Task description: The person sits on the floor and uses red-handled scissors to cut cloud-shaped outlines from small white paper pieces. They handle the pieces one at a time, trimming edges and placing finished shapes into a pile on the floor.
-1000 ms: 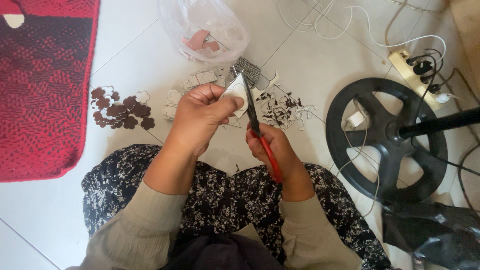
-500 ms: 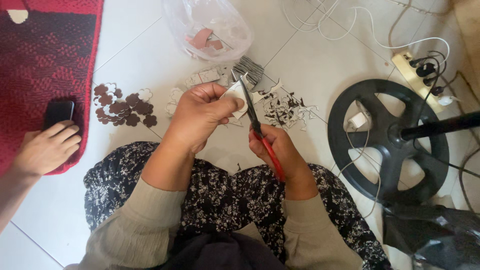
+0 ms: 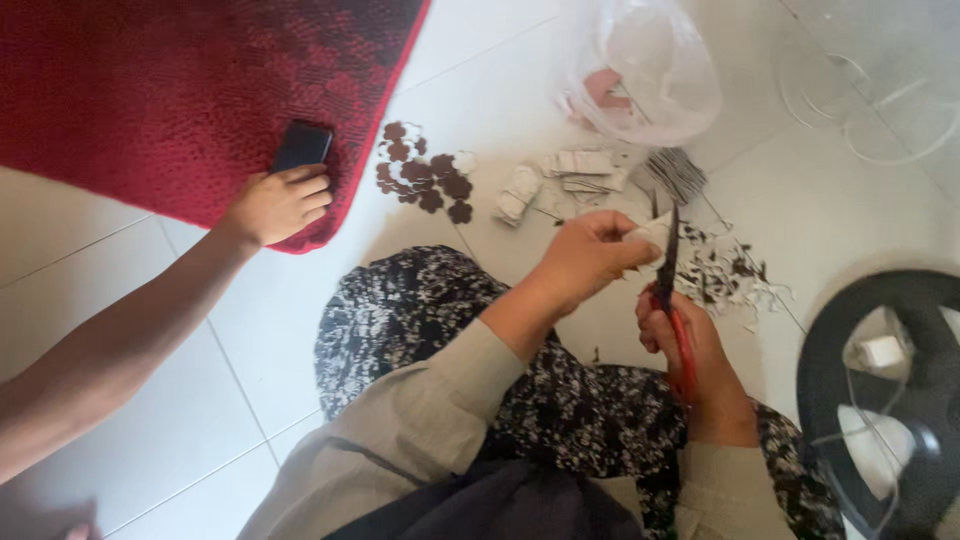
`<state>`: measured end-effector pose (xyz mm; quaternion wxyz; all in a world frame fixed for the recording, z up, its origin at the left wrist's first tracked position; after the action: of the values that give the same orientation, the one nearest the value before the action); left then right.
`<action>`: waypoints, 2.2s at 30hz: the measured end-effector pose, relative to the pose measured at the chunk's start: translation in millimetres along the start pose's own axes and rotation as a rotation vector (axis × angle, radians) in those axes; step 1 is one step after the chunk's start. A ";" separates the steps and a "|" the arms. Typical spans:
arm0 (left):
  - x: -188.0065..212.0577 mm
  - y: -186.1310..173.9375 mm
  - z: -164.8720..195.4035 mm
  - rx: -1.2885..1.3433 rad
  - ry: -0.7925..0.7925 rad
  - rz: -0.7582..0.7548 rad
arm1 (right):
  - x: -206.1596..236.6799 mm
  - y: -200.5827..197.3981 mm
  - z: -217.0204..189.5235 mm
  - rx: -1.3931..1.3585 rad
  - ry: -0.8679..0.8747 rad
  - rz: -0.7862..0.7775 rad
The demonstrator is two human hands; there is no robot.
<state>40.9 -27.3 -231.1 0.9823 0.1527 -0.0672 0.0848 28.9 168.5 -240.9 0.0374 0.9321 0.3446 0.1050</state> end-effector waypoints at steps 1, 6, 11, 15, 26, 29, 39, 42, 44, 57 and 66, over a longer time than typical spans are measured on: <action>1.1 -3.5 -2.0 0.010 0.007 0.008 | -3.2 3.6 1.9 0.009 0.001 -0.008; 3.4 -11.7 -0.8 0.060 0.039 0.035 | -10.7 18.8 8.1 0.027 -0.055 -0.043; 7.8 -21.2 -0.2 0.013 -0.005 0.031 | -17.2 27.8 14.3 0.049 -0.012 -0.051; 6.7 -24.2 -4.2 0.066 0.024 0.032 | -19.5 33.0 12.0 0.055 -0.015 -0.075; 10.8 -11.2 17.8 0.109 -0.062 -0.065 | -6.9 42.4 -42.4 0.026 -0.118 -0.139; 20.0 -4.1 38.3 0.161 -0.081 -0.117 | -3.8 42.2 -54.3 -0.018 -0.093 -0.142; 26.3 25.0 64.4 0.107 -0.078 -0.098 | 10.0 17.1 -57.3 -0.012 -0.099 -0.046; 28.9 33.8 65.9 0.029 -0.121 -0.067 | 10.0 9.1 -57.5 0.007 -0.120 -0.036; 29.8 40.5 67.6 0.070 -0.113 -0.071 | 11.4 6.8 -60.4 0.020 -0.172 -0.044; 38.8 69.3 77.9 0.101 -0.131 -0.111 | 21.9 3.1 -66.1 -0.050 -0.304 -0.014; 41.9 79.2 74.1 0.157 -0.106 -0.086 | 21.8 0.3 -61.0 0.006 -0.348 0.053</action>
<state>59.1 30.1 -131.7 0.9652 0.2360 -0.1055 0.0395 31.7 182.3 -177.6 0.0909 0.9450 0.3087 -0.0581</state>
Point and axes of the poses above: each hand's wrist, its own x-axis away from the middle knuckle, its own y-axis out of the palm, z = x × y, the point moved 2 cm from there along -x, towards the middle knuckle, and after that the axes turned 11 degrees about -x, right-handed, at the moved point
